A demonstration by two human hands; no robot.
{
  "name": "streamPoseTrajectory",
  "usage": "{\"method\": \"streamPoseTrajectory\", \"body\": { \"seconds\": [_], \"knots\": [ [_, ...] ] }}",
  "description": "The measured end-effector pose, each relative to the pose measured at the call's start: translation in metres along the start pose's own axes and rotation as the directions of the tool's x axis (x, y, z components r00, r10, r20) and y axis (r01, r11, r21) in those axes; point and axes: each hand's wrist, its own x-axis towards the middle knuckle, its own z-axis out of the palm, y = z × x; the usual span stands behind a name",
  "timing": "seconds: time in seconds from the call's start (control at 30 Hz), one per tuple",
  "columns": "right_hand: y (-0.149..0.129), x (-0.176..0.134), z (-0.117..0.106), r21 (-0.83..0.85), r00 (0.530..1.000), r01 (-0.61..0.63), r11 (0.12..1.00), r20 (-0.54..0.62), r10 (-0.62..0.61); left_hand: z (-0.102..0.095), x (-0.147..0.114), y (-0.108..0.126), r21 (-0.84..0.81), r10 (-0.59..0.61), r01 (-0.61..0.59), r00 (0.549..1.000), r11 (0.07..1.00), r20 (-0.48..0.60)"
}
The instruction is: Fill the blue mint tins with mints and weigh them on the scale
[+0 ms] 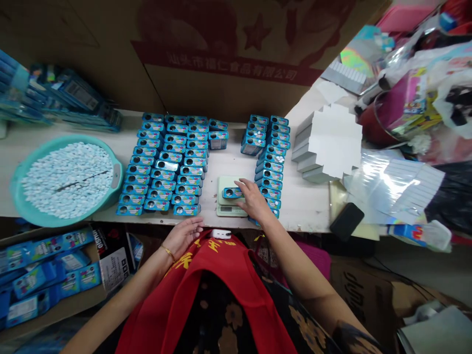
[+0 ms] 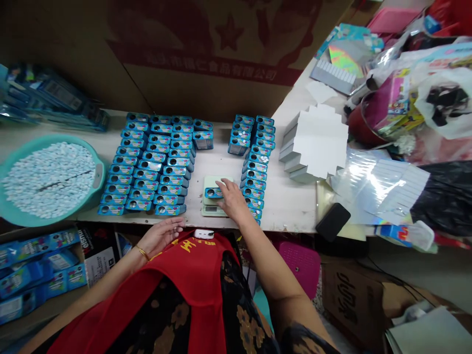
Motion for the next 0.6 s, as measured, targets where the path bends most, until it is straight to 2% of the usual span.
{"method": "streamPoseTrajectory", "body": {
  "seconds": [0.07,0.13,0.17,0.23,0.3,0.37,0.4,0.47,0.5,0.57,0.6],
  "knots": [
    [-0.002,0.002,-0.004,-0.022,1.0,0.01,1.0,-0.026,-0.011,0.004,-0.001,0.005,0.053,0.045,-0.045,0.999,0.998,0.012],
    [-0.003,0.001,-0.009,-0.036,0.997,0.014,0.999,-0.081,-0.016,0.015,0.001,0.014,0.188,0.164,-0.171,0.985,0.967,0.054],
    [-0.003,0.001,-0.012,-0.036,0.993,0.01,0.999,-0.115,-0.015,0.024,0.004,0.02,0.286,0.245,-0.262,0.965,0.922,0.096],
    [-0.003,-0.002,-0.015,-0.026,0.984,-0.001,1.0,-0.179,-0.003,0.045,0.012,0.032,0.48,0.401,-0.469,0.883,0.741,0.244],
    [-0.003,-0.006,-0.017,-0.016,0.977,-0.013,1.0,-0.212,0.01,0.069,0.022,0.041,0.581,0.496,-0.653,0.753,0.486,0.432],
    [-0.001,-0.009,-0.017,-0.015,0.977,-0.026,1.0,-0.212,0.022,0.088,0.032,0.046,0.599,0.505,-0.743,0.655,0.298,0.562],
    [0.0,-0.01,-0.016,-0.018,0.978,-0.032,0.999,-0.206,0.027,0.094,0.035,0.048,0.602,0.499,-0.758,0.634,0.251,0.59],
    [0.004,-0.01,-0.012,-0.028,0.982,-0.034,0.999,-0.186,0.028,0.09,0.038,0.05,0.625,0.526,-0.75,0.63,0.217,0.572],
    [0.006,-0.01,-0.01,-0.032,0.985,-0.024,0.999,-0.17,0.018,0.081,0.038,0.053,0.646,0.568,-0.733,0.631,0.214,0.528],
    [0.009,-0.01,-0.003,-0.04,0.992,0.021,0.999,-0.127,-0.026,0.046,0.037,0.064,0.707,0.691,-0.676,0.613,0.208,0.382],
    [0.009,-0.01,0.001,-0.044,0.993,0.05,0.998,-0.103,-0.054,0.021,0.035,0.072,0.749,0.765,-0.627,0.584,0.213,0.272]
  ]
}}
